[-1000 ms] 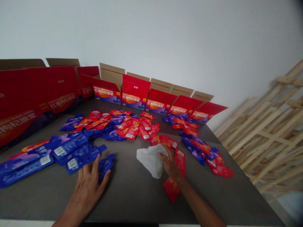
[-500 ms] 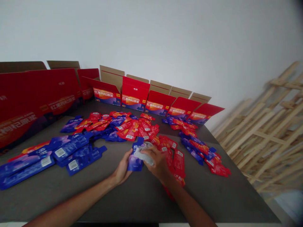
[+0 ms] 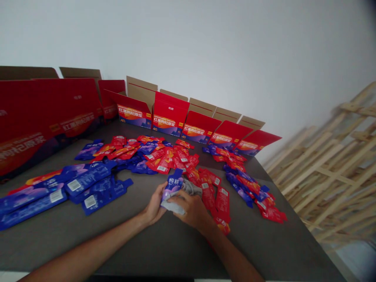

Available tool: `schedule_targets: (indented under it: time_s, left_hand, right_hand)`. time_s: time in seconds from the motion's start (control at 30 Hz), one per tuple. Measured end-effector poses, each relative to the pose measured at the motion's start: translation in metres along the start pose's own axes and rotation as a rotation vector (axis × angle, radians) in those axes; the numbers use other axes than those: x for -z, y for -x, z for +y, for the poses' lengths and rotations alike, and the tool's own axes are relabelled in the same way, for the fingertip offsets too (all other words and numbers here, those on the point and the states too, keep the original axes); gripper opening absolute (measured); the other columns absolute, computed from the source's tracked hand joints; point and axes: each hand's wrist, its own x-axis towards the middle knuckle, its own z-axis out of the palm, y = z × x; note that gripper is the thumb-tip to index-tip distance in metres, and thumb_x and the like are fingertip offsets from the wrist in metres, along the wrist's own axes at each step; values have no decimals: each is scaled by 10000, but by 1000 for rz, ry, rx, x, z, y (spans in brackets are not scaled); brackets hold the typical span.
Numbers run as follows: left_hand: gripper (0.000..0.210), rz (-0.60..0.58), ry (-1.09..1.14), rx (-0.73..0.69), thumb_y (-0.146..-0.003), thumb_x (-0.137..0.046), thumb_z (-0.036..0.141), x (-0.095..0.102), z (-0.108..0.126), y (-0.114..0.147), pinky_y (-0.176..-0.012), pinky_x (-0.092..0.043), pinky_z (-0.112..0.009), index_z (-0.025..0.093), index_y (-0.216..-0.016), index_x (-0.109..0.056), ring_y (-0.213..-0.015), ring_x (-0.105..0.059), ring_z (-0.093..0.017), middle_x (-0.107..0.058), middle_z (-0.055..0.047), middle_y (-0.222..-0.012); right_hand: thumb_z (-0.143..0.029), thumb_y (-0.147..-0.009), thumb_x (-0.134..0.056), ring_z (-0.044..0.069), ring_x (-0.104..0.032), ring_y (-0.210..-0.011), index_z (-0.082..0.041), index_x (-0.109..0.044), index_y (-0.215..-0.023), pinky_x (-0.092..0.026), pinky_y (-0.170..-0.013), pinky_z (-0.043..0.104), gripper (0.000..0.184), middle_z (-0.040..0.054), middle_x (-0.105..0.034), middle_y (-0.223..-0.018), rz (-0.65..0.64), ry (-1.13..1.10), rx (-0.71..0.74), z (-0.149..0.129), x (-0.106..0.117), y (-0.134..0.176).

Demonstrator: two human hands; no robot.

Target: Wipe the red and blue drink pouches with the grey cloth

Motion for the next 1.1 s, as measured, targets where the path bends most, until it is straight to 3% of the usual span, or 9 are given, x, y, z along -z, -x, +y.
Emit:
schedule_targets:
  time_s: [0.13,0.23,0.33,0.57,0.67,0.9,1.0,1.1]
  left_hand:
    - [200,17,-8,23,-903,-549,282,-3,-9,5,-695,-521,-236,122,-867,-662,-630,-634,-127,-697,-24,-719]
    - [186,30,-21,57,-905,-554,270,-4,-12,7,-746,-525,-246,120,-910,-664,-687,-653,-137,-708,-33,-765]
    - [177,37,8,45,-902,-553,255,-4,-11,5,-681,-520,-234,120,-867,-662,-635,-639,-131,-694,-28,-719]
    - [277,34,8,45,-898,-531,318,3,-5,-1,-548,-497,-252,97,-817,-677,-523,-615,-154,-692,-61,-659]
    - [267,40,-8,62,-897,-540,312,2,-6,1,-574,-503,-251,101,-812,-680,-539,-620,-153,-687,-53,-651]
    - [167,27,-31,63,-878,-588,234,-7,-10,8,-699,-508,-232,114,-814,-684,-638,-637,-133,-699,-31,-715]
    - [180,30,-42,70,-876,-589,254,-6,-9,8,-662,-502,-237,118,-801,-678,-614,-629,-136,-692,-31,-695]
    - [223,25,-34,88,-876,-578,296,-1,-7,5,-579,-479,-238,119,-773,-667,-552,-607,-139,-679,-34,-653]
  right_hand:
    - [-204,-818,-688,230,-641,-947,-309,-629,-1218,-543,-776,324,418,62,-641,-1158,188,8,-151,5,3,-1]
    - [-183,-835,-659,234,-639,-960,-307,-616,-1236,-543,-787,337,422,69,-636,-1152,248,20,-237,8,6,-1]
    - [-212,-835,-668,226,-633,-996,-301,-615,-1233,-537,-802,319,412,58,-632,-1175,193,34,-223,7,6,0]
    - [-296,-811,-705,181,-655,-957,-309,-589,-1254,-533,-723,246,458,13,-621,-1235,-126,24,-16,-7,5,5]
    - [-294,-809,-712,186,-657,-951,-313,-591,-1243,-539,-728,257,451,12,-623,-1237,-95,27,-39,-8,6,5]
    - [-195,-837,-661,202,-628,-1005,-277,-578,-1238,-537,-836,309,418,47,-621,-1214,194,28,-292,3,9,4]
    - [-216,-831,-668,206,-622,-1027,-280,-577,-1240,-536,-829,312,423,45,-618,-1218,157,27,-259,3,8,5]
    - [-260,-812,-692,205,-625,-1041,-301,-581,-1247,-537,-787,290,451,27,-615,-1240,22,-1,-118,0,6,6]
